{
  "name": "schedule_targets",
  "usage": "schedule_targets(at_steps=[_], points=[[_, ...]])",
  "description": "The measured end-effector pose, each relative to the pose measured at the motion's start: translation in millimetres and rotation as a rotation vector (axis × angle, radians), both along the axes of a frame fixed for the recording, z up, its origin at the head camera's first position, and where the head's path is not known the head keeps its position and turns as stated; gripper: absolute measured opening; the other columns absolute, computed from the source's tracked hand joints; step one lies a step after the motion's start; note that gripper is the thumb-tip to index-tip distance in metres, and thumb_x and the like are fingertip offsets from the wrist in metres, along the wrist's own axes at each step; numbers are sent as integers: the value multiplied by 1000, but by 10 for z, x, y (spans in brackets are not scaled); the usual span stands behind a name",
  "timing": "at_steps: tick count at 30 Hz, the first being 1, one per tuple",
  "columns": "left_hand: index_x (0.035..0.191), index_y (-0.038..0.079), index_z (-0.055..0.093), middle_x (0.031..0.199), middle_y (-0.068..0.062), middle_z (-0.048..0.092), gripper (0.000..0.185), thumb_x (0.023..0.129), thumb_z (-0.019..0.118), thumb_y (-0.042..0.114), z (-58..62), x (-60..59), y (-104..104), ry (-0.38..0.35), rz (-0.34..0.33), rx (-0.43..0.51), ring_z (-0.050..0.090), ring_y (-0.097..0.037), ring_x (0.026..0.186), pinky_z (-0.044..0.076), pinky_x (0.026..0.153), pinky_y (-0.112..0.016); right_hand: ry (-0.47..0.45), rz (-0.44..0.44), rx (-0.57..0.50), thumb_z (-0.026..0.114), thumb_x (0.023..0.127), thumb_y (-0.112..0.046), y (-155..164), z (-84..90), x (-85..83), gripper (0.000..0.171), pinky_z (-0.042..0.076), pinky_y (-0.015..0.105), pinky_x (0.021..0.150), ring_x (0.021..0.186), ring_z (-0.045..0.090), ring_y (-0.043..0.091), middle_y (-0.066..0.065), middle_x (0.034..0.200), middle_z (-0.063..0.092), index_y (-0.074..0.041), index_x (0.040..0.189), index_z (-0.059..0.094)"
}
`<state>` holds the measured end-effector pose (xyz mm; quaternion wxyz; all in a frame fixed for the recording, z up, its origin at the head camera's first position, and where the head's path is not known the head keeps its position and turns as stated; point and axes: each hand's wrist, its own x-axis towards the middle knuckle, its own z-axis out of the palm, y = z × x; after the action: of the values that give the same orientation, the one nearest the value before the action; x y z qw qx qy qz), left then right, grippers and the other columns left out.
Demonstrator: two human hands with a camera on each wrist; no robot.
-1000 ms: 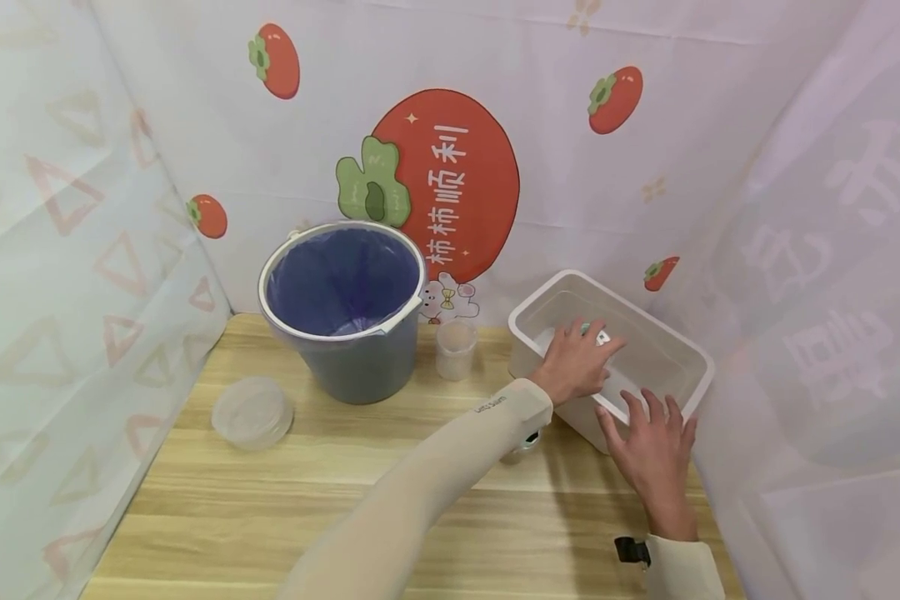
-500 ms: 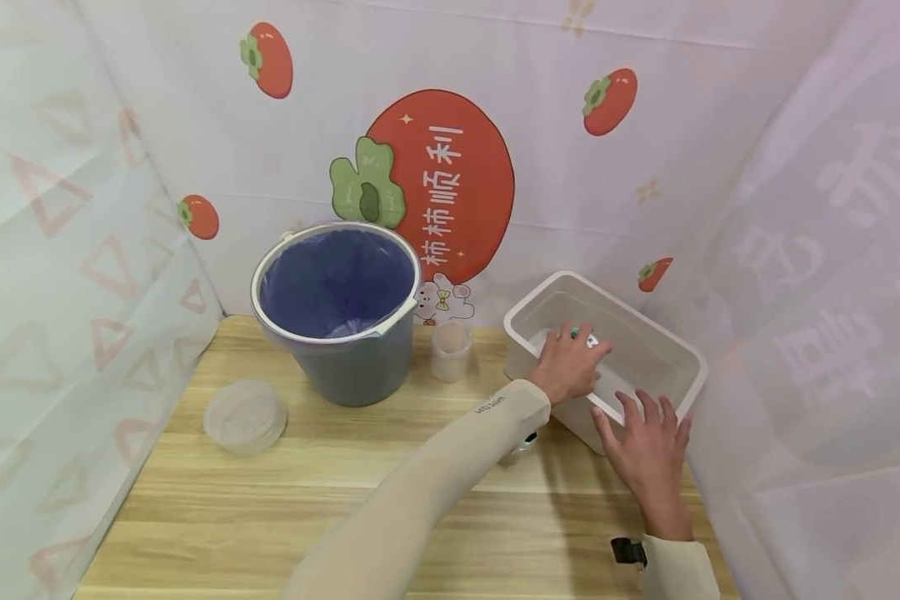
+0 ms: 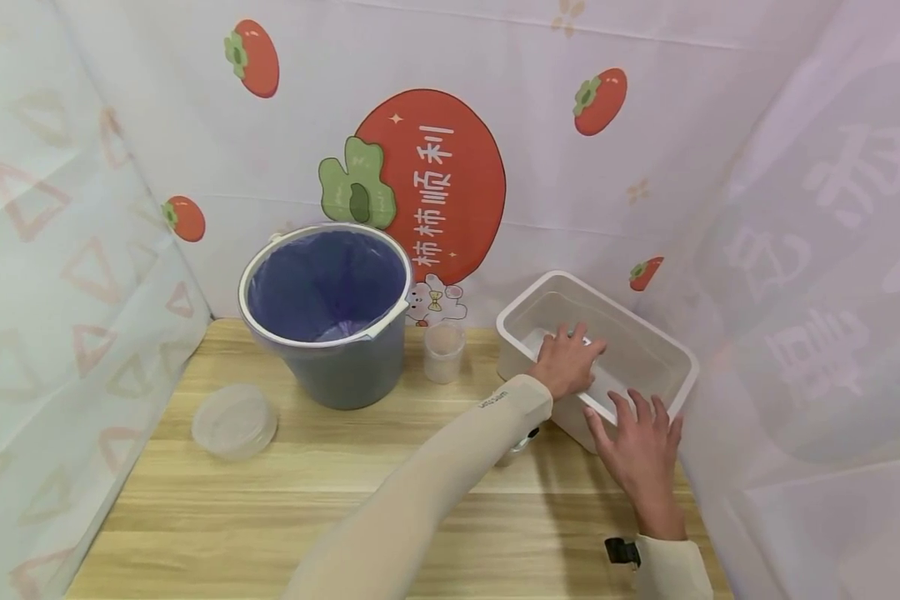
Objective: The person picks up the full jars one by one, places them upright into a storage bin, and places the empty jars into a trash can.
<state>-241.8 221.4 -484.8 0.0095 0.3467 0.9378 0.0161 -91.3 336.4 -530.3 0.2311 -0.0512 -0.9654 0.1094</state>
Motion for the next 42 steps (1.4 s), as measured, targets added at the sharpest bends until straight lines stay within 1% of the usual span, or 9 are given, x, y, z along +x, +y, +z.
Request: schedule_targets(at_steps=[5,11,18,24,28,31,36,39,42], points=[[159,45,48,162,3,48,58,105,69,47,-10,-29,48,-49,15,-14,50,-26,144,55,105,-39,4,-7,-3,76,97,-46,1,-12,11,57,25,91,112,138,50,64,34,140,65,-1,131,72],[157,45,51,160,2,50,58,104,71,39,38,-49,79,-86,35,-34,50,-26,143,55,103,-41,-19,-12,-11,74,99,-48,7,-16,4,57,24,90,114,140,48,62,33,141,64,-2,132,71],[147,41,61,150,1,55,48,102,74,33,89,-45,63,-177,72,8,52,-26,138,56,94,-38,-12,-3,-6,73,99,-48,15,-12,-6,57,24,90,114,139,48,63,33,141,64,-1,132,71],[146,41,63,145,1,60,54,96,81,39,93,-66,91,-220,123,-6,57,-25,131,59,84,-38,-31,-15,-4,72,100,-49,15,8,1,57,23,89,115,141,47,62,32,143,63,-2,132,71],[150,46,61,145,1,62,55,98,78,43,92,-90,114,-229,168,-88,60,-23,127,58,88,-40,-54,-18,-4,72,100,-49,-9,23,-5,57,24,89,114,141,47,62,32,143,63,-2,134,71],[151,46,61,145,1,61,51,102,73,42,100,-87,109,-233,188,-123,60,-22,128,58,90,-39,-54,-20,-5,73,99,-48,-24,16,-8,57,24,89,114,141,47,61,31,143,63,-3,134,71],[149,41,64,145,0,61,44,105,69,38,134,-50,80,-238,194,-91,59,-22,129,59,92,-38,-44,-22,0,75,98,-47,-14,-4,-1,57,24,88,115,141,47,61,31,143,63,-3,133,71],[148,38,64,145,-1,62,44,105,70,37,123,-61,88,-242,180,-70,59,-22,130,59,94,-40,-37,-21,0,75,98,-47,-10,-3,3,57,25,88,115,142,47,61,31,143,63,-3,133,71],[147,36,65,144,-1,63,44,103,71,38,77,-96,132,-250,174,-58,60,-21,129,59,94,-41,-31,-25,-4,76,97,-47,-10,12,11,57,25,88,115,141,47,60,31,142,64,-3,133,72]])
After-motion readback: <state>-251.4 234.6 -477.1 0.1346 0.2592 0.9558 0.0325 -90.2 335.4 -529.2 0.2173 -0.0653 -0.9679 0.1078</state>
